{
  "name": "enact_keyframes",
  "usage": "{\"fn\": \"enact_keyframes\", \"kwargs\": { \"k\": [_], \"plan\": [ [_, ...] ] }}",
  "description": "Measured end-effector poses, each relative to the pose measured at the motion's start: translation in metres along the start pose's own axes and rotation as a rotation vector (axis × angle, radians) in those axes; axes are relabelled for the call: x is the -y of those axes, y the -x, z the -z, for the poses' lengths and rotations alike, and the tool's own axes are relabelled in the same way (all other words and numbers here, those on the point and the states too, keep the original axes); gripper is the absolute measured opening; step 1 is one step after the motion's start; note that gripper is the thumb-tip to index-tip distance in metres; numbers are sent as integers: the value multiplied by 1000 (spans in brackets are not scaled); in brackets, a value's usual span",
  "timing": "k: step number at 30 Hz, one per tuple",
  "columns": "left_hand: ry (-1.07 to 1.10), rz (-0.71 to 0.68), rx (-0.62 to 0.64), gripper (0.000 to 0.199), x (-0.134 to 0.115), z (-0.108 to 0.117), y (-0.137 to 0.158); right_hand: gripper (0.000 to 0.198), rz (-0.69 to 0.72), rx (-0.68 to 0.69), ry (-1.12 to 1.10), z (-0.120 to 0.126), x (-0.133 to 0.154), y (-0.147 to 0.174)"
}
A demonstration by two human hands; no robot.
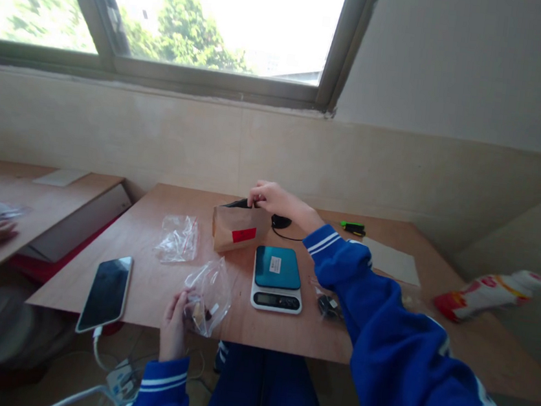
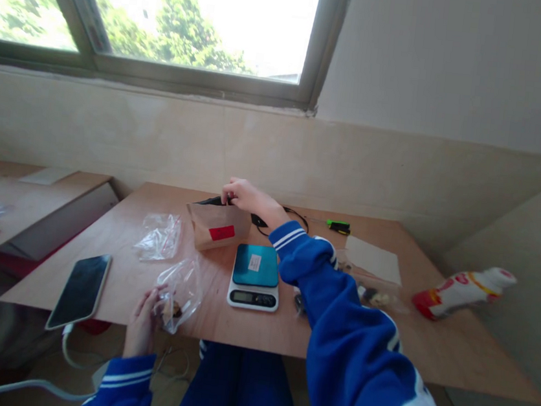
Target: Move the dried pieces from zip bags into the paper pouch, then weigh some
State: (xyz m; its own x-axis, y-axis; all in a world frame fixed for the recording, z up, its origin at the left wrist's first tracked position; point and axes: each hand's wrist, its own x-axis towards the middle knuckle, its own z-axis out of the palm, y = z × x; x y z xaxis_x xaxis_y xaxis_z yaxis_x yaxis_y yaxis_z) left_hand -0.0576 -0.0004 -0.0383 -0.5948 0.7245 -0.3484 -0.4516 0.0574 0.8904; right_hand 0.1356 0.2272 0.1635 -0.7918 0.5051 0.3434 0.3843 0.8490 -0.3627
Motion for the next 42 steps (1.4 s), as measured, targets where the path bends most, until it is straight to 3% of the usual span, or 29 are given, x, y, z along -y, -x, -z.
{"fn": "enact_keyframes", "kwargs": {
  "k": [6, 11, 14, 18, 22, 27, 32, 38, 42],
  "plan": [
    [27, -13, 41, 52, -3, -3, 3, 43, -169, 68, 98, -2, 4, 8],
    [21, -69, 102, 51, -5, -16, 10, 46, -147, -263, -43, -11, 57, 46],
    [11, -123, 148, 52, -7, -27, 19, 30, -218, -347, -332, -36, 96, 81],
    [-81, -256, 197, 52, -10, -40, 31, 24, -366, -239, -561, -88, 122, 115],
    [-182, -349, 245, 53, -11, -47, 40, 13, -522, -224, -693, -124, 123, 125],
    [-255, -418, 247, 49, -18, -52, 43, 13, -513, -231, -711, -140, 118, 131],
    [-330, -423, 229, 37, -24, -52, 37, 26, -524, -190, -1057, -160, 113, 139],
    [-330, -354, 240, 20, -27, -50, 33, 23, -583, -182, -1379, -177, 116, 139],
    [-423, -506, 241, 13, -33, -55, 34, 23, -621, -245, -1601, -182, 125, 133]
  ]
}}
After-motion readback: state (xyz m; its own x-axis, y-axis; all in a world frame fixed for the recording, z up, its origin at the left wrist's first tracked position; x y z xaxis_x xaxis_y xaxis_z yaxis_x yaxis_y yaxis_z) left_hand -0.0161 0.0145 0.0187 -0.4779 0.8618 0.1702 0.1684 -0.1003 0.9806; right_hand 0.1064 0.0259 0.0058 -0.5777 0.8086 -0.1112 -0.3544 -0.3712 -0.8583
